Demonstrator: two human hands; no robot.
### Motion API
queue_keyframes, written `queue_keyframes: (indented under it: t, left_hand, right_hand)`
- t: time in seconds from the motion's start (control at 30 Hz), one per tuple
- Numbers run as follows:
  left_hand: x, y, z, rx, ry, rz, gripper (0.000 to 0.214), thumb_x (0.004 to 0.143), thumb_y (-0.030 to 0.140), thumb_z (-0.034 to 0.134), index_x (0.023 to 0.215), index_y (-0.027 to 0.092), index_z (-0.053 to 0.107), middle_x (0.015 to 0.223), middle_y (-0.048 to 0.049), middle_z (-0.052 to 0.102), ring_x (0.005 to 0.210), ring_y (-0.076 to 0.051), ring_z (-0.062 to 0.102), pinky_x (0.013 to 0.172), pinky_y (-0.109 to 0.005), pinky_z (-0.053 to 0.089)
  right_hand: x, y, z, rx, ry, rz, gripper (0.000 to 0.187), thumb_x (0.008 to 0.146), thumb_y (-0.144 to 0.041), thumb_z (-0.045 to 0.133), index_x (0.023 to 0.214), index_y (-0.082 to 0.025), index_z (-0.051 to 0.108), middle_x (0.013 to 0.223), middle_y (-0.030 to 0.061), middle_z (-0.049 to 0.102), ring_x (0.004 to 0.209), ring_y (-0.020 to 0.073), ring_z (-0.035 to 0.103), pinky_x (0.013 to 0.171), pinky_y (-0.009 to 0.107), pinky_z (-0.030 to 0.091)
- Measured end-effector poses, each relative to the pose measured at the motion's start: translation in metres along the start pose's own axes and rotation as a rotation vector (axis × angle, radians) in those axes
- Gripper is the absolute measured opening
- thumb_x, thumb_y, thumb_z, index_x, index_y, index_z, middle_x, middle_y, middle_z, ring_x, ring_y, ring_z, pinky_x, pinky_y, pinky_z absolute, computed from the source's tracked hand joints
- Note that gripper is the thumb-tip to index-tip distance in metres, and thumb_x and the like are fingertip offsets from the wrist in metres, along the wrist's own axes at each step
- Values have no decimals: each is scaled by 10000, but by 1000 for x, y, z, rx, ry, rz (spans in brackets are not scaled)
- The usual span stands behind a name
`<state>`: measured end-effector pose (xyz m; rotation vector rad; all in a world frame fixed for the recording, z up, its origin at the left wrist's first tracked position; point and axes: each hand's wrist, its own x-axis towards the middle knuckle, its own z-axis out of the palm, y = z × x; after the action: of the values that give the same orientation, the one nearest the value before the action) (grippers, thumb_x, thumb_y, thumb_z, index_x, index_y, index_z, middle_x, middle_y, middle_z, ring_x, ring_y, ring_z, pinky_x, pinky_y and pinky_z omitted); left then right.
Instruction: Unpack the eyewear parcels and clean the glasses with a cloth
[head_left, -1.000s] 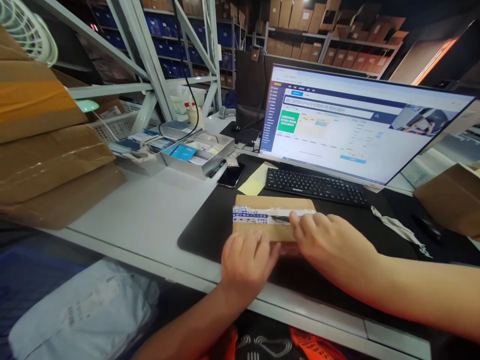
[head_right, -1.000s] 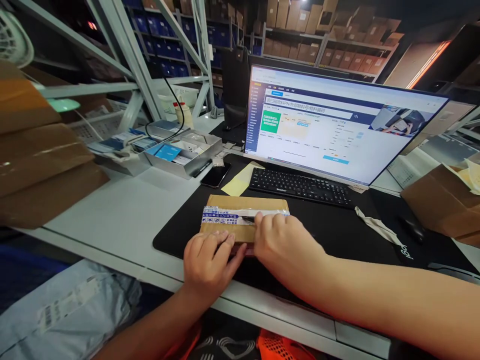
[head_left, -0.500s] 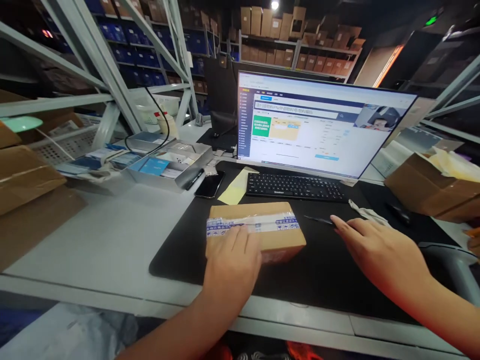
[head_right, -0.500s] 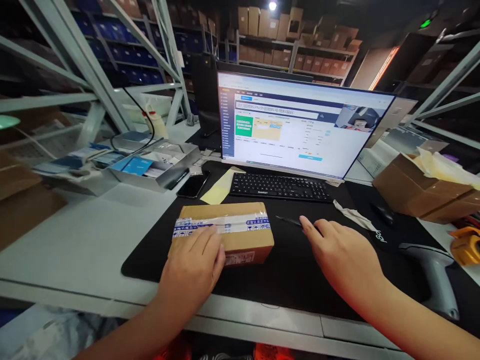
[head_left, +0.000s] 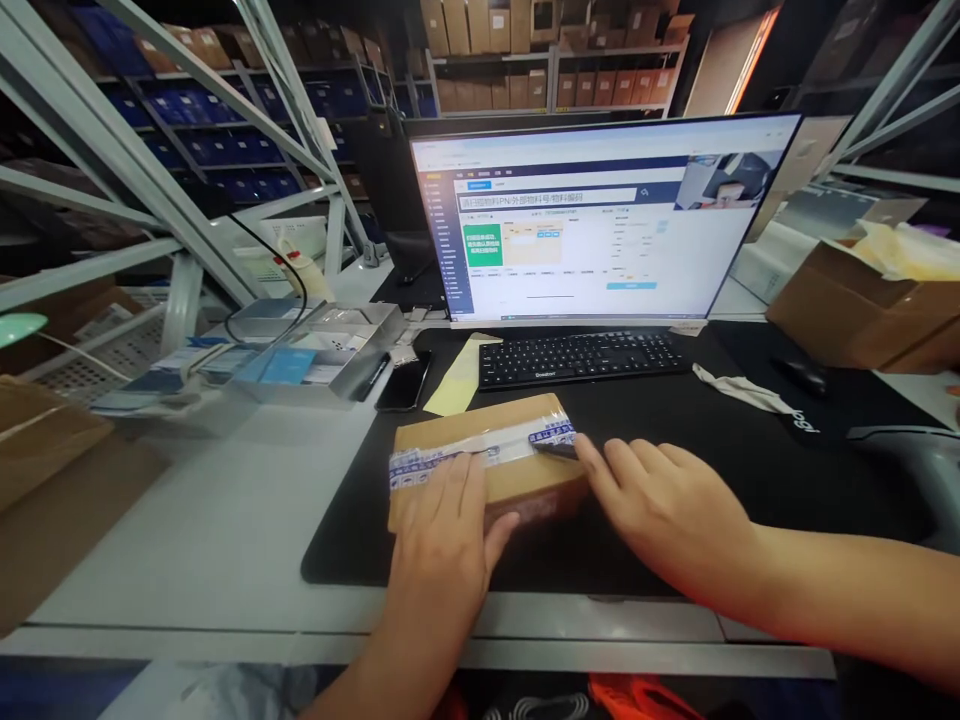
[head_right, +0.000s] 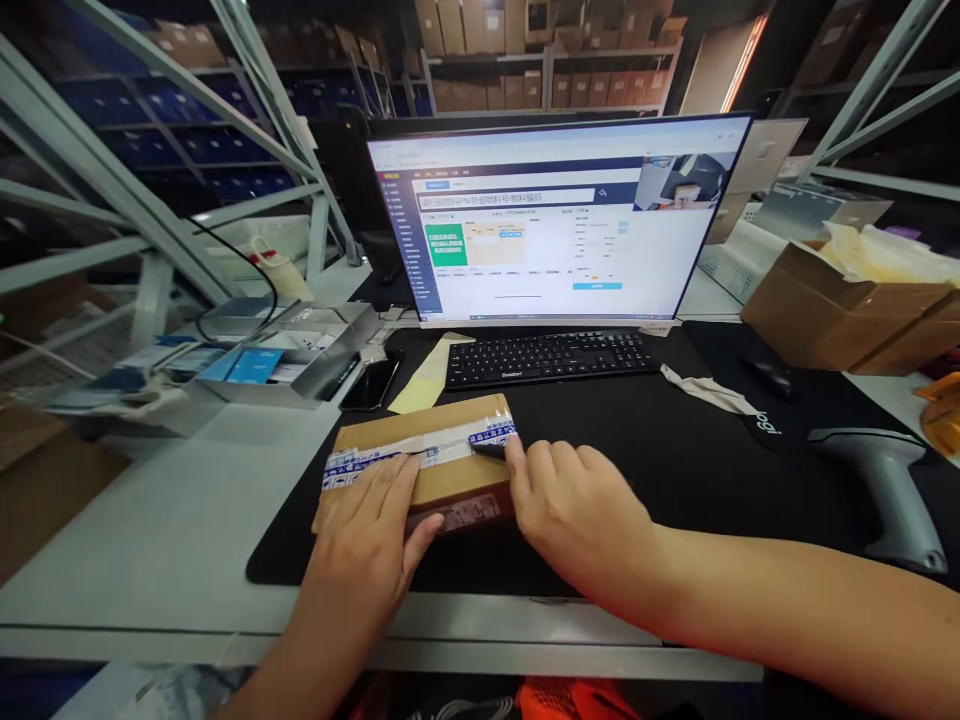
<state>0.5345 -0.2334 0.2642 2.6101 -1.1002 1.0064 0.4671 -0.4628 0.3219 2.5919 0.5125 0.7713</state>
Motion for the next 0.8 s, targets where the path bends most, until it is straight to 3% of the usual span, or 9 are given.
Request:
queue_keyframes:
  t: [0.13, 0.3, 0.47, 0.6, 0.8]
  left_hand:
    - [11, -9, -12, -87, -114, 13, 444, 1058, 412, 323, 1226, 73, 557, 1169, -180, 666, 1097, -344, 581, 928, -476, 432]
    - [25, -14, -26, -293, -342, -115, 251, 1034, 276, 345, 1116, 171, 557, 1057, -112, 618, 992, -305, 545, 871, -482, 459]
    - [24, -8, -22, -225, -315, -180, 249, 994, 238, 399, 1201, 173, 522, 1057, -115, 581, 979, -322, 493, 877, -527, 451]
    - [20, -8, -18, -224, -265, -153, 274, 992, 251, 429, 1248, 163, 467, 1108, -121, 571, 1015, -321, 492, 913, -524, 446]
    - [20, -11, -19, -226, -281, -151, 250, 998, 258, 426, 1236, 192, 462, 1121, -114, 564, 1048, -328, 487, 920, -525, 429]
  right_hand:
    - [-24, 18, -5, -39, -89, 69, 477, 744, 36, 532, 1175, -68, 709, 657, 43, 587, 560, 198, 517, 544, 341, 242]
    - [-23, 20, -13, 4, 53, 47, 409, 833, 12, 508, 1175, -83, 710, 710, 56, 642, 585, 192, 538, 566, 349, 263]
    - [7, -10, -5, 105, 152, 9, 325, 850, -36, 519, 1094, -70, 731, 656, 39, 608, 541, 196, 530, 517, 342, 231]
    - [19, -25, 6, 100, 138, 13, 323, 837, -33, 528, 1086, -50, 732, 678, 57, 632, 559, 205, 556, 506, 337, 240]
    - [-3, -5, -3, -9, -4, 80, 369, 809, -4, 514, 1090, -62, 746, 632, 56, 580, 530, 215, 542, 498, 337, 226]
